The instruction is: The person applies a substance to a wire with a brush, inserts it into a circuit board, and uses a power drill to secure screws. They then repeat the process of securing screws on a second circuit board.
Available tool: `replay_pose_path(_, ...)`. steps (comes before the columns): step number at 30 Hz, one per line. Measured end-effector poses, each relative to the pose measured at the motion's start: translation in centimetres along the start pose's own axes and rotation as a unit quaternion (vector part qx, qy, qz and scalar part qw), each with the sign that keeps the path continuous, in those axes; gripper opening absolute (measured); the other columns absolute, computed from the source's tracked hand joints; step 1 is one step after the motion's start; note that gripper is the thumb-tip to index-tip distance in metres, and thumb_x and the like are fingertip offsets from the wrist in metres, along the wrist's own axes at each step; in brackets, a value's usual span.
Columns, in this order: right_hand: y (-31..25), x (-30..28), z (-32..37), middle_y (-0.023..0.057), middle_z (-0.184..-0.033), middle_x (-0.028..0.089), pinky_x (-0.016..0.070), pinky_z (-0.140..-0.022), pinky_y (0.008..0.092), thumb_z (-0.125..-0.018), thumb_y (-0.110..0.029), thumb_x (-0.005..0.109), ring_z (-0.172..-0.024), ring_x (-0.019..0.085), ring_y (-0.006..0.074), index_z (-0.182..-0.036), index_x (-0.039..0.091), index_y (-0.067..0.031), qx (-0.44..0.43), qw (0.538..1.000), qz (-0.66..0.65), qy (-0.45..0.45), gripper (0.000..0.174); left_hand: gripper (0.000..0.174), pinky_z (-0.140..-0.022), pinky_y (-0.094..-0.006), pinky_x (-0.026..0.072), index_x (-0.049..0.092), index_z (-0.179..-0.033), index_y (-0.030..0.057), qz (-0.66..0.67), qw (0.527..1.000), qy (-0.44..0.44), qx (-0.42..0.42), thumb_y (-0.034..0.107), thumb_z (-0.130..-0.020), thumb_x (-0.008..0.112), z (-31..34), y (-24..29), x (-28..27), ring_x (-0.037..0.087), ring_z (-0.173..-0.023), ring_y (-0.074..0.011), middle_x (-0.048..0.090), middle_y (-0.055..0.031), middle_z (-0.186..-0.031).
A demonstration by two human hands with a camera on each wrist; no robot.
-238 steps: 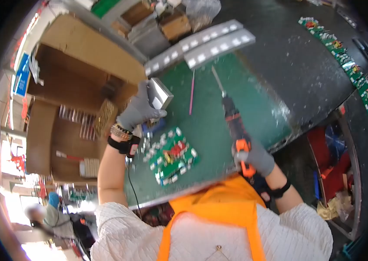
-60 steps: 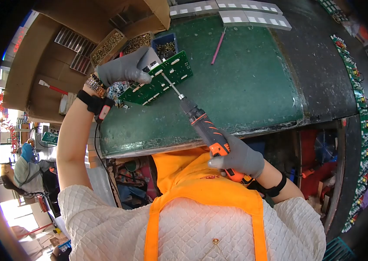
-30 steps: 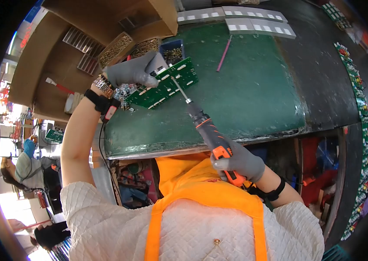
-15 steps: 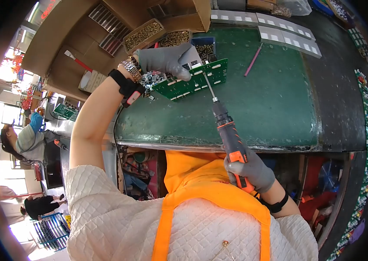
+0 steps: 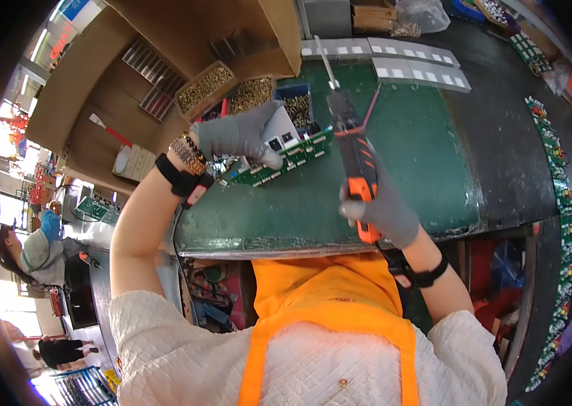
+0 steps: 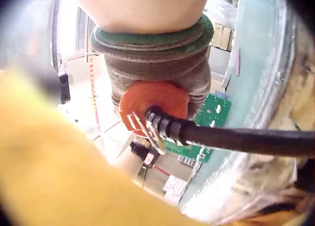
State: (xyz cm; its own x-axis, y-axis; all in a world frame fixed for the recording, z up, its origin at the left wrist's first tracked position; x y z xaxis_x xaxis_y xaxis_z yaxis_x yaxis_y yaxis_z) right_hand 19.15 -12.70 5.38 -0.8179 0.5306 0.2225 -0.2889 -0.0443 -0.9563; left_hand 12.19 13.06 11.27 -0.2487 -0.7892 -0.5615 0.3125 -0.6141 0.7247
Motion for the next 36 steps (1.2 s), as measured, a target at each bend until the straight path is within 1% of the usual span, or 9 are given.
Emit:
replay_pose_path(5, -2.4, 1.6, -3.7, 0.0038, -0.085, 0.060, 0.0516, -0.055, 0.0292, -0.071, -0.002, 0.069, -0.062, 0.060, 0.0144, -0.144, 0.032, -0.0080, -0.004, 0.998, -0.017, -0.058, 0.083, 0.089, -0.086, -0.0417, 0.0535, 0.030, -0.148, 0.0018, 0.084, 0.992, 0.072, 0.058, 0.042, -0.081, 0.074, -0.2, -4.0, -4.8, 0.064, -0.100, -0.0277, 0.058, -0.0224, -0.123)
replay_pose_path(7, -2.2, 1.6, -3.9, 0.0037, -0.084, 0.060, 0.0514, -0.054, 0.0295, -0.071, -0.003, 0.069, -0.061, 0.060, 0.0147, -0.144, 0.032, -0.0077, -0.009, 0.999, -0.003, -0.043, 0.082, 0.073, -0.096, -0.0374, 0.0467, 0.038, -0.145, 0.0063, -0.101, 0.965, 0.242, 0.003, 0.037, -0.087, 0.068, -1.7, -8.9, -7.8, 0.061, -0.110, -0.0258, 0.059, -0.0175, -0.128)
replay_pose_path(11, -1.9, 1.7, -4.3, 0.0036, -0.082, 0.060, 0.0513, -0.053, 0.0296, -0.070, -0.002, 0.068, -0.061, 0.060, 0.0150, -0.139, 0.037, -0.0067, -0.018, 0.999, 0.000, -0.037, 0.076, 0.066, -0.101, -0.0400, 0.0447, 0.046, -0.141, 0.0092, -0.273, 0.944, 0.119, -0.140, 0.035, -0.085, 0.069, -5.0, -12.6, -7.7, 0.057, -0.118, -0.0336, 0.055, -0.0186, -0.134)
replay_pose_path(15, -2.1, 1.8, -4.2, 0.0035, -0.082, 0.060, 0.0519, -0.056, 0.0307, -0.070, -0.002, 0.070, -0.062, 0.061, 0.0151, -0.139, 0.035, -0.0081, 0.002, 1.000, 0.007, -0.025, 0.078, 0.062, -0.102, -0.0444, 0.0451, 0.046, -0.140, 0.0126, -0.332, 0.892, 0.297, -0.078, 0.033, -0.085, 0.067, -9.3, -13.2, -6.4, 0.054, -0.120, -0.0394, 0.045, -0.0259, -0.139)
replay_pose_path(17, -2.0, 1.6, -4.3, 0.0035, -0.083, 0.060, 0.0519, -0.056, 0.0310, -0.070, -0.001, 0.070, -0.062, 0.060, 0.0151, -0.141, 0.034, -0.0082, 0.011, 1.000, 0.017, -0.021, 0.080, 0.063, -0.105, -0.0444, 0.0424, 0.043, -0.142, 0.0108, -0.273, 0.889, 0.332, -0.155, 0.031, -0.086, 0.066, -10.8, -13.7, -7.0, 0.047, -0.127, -0.0417, 0.037, -0.0275, -0.144)
replay_pose_path(21, -1.8, 1.5, -4.5, 0.0038, -0.084, 0.061, 0.0521, -0.056, 0.0311, -0.072, -0.002, 0.073, -0.063, 0.061, 0.0148, -0.142, 0.033, -0.0082, 0.013, 0.999, 0.013, -0.031, 0.081, 0.055, -0.103, -0.0451, 0.0444, 0.048, -0.135, 0.0080, -0.313, 0.900, 0.263, -0.151, 0.030, -0.087, 0.064, -11.2, -14.3, -7.7, 0.053, -0.119, -0.0441, 0.038, -0.0285, -0.141)
replay_pose_path(26, -1.2, 1.1, -4.7, 0.0033, -0.084, 0.060, 0.0520, -0.056, 0.0304, -0.074, -0.005, 0.076, -0.063, 0.060, 0.0134, -0.151, 0.022, -0.0091, 0.013, 0.999, 0.023, -0.033, 0.094, 0.025, -0.084, -0.0470, 0.0502, 0.064, -0.107, 0.0081, -0.357, 0.894, 0.265, -0.062, 0.024, -0.089, 0.059, -10.0, -16.6, -6.5, 0.064, -0.099, -0.0366, 0.067, -0.0205, -0.097)
replay_pose_path(32, -2.4, 1.2, -4.6, 0.0032, -0.081, 0.058, 0.0499, -0.054, 0.0296, -0.075, -0.009, 0.076, -0.060, 0.058, 0.0130, -0.151, 0.021, -0.0083, 0.003, 0.997, 0.042, -0.064, 0.094, 0.019, -0.082, -0.0458, 0.0515, 0.070, -0.099, 0.0113, -0.373, 0.887, 0.264, -0.064, 0.022, -0.090, 0.057, -6.2, -13.9, -6.3, 0.065, -0.095, -0.0365, 0.069, -0.0172, -0.096)
replay_pose_path(36, -2.9, 1.0, -4.6, 0.0024, -0.084, 0.058, 0.0501, -0.057, 0.0295, -0.074, -0.007, 0.076, -0.063, 0.058, 0.0126, -0.150, 0.026, -0.0089, 0.018, 0.995, 0.081, -0.063, 0.091, 0.019, -0.078, -0.0420, 0.0520, 0.072, -0.104, 0.0134, -0.235, 0.889, 0.393, -0.023, 0.018, -0.090, 0.061, -4.9, -12.9, -7.8, 0.066, -0.089, -0.0328, 0.070, -0.0154, -0.095)
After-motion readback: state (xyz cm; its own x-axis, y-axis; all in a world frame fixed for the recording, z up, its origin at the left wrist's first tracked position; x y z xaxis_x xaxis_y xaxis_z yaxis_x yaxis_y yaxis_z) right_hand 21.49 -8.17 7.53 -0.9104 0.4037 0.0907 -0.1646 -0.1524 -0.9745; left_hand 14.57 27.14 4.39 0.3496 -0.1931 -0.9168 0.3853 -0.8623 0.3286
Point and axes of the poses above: each hand's wrist, its own z-axis away from the middle knuckle, its own x-axis out of the palm, y = z × x, the point moved 4 cm from there along -z, towards the middle knuckle
